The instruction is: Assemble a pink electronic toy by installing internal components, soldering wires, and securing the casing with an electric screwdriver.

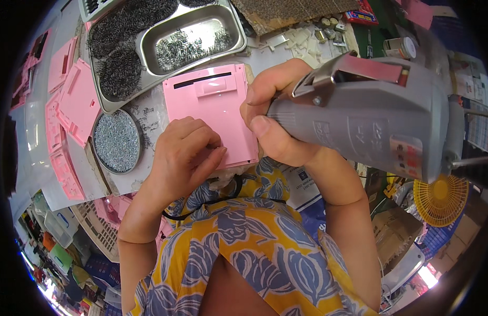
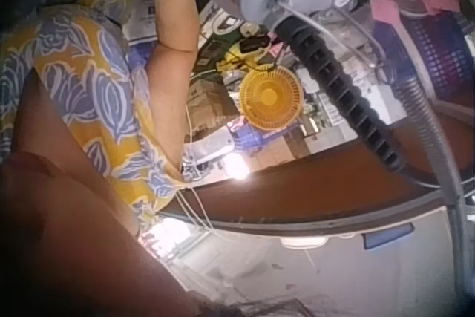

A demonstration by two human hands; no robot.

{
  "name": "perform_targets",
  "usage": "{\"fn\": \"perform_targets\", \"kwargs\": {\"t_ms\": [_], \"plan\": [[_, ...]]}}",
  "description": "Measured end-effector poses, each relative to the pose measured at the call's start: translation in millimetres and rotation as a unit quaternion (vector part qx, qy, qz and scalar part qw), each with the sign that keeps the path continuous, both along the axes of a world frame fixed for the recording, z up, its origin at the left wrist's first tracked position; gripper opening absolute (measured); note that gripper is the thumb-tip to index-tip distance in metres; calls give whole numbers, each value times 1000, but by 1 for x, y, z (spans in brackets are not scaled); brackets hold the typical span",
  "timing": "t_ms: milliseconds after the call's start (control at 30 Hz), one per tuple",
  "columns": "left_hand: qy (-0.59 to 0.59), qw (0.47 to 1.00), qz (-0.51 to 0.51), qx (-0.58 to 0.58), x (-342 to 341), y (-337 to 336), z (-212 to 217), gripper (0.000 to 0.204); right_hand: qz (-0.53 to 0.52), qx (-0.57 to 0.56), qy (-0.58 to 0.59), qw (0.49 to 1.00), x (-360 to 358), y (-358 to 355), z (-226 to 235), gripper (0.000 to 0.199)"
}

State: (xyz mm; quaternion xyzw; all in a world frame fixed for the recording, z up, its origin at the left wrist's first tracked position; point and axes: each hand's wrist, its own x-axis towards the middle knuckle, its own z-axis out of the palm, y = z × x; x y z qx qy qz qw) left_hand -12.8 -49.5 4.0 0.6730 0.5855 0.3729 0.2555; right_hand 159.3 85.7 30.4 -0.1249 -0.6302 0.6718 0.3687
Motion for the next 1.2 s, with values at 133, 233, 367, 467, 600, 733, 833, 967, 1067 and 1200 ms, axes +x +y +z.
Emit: {"fn": "perform_targets", "kwargs": {"t_ms": [133, 233, 367, 467, 600, 733, 833, 967, 1067, 1200], "plan": [[-3, 1000, -2, -2, 0, 1, 2, 15, 2, 4, 4, 1000, 0, 0, 1, 28], [-6, 1000, -3, 6, -1, 1, 1, 14, -1, 15, -1, 1000, -1, 1, 0, 28], [-11, 1000, -2, 6, -1, 1, 0, 14, 15, 18, 1, 1000, -3, 0, 1, 27], [-11, 1000, 0, 10, -1, 0, 0, 13, 27, 38, -27, 999, -2, 0, 1, 27], [1, 1000, 7, 30, 2, 1, -1, 12, 49, 88, -61, 993, 2, 8, 4, 26], [-29, 996, 27, 76, 9, 4, 2, 14, 71, -11, 60, 996, -4, 1, 37, 26], [-36, 995, 37, 91, 13, 4, -2, 16, 108, -47, 103, 988, -7, -6, 49, 27], [-34, 993, 49, 106, 14, 5, -5, 17, 121, -37, 87, 988, -10, -8, 45, 27], [12, 991, 69, 116, 13, 1, -6, 18, 107, -46, 79, 990, -14, -12, 44, 28], [60, 981, 153, 105, 0, 3, 16, 20, 71, -20, 92, 993, -23, 0, 48, 25]]}}
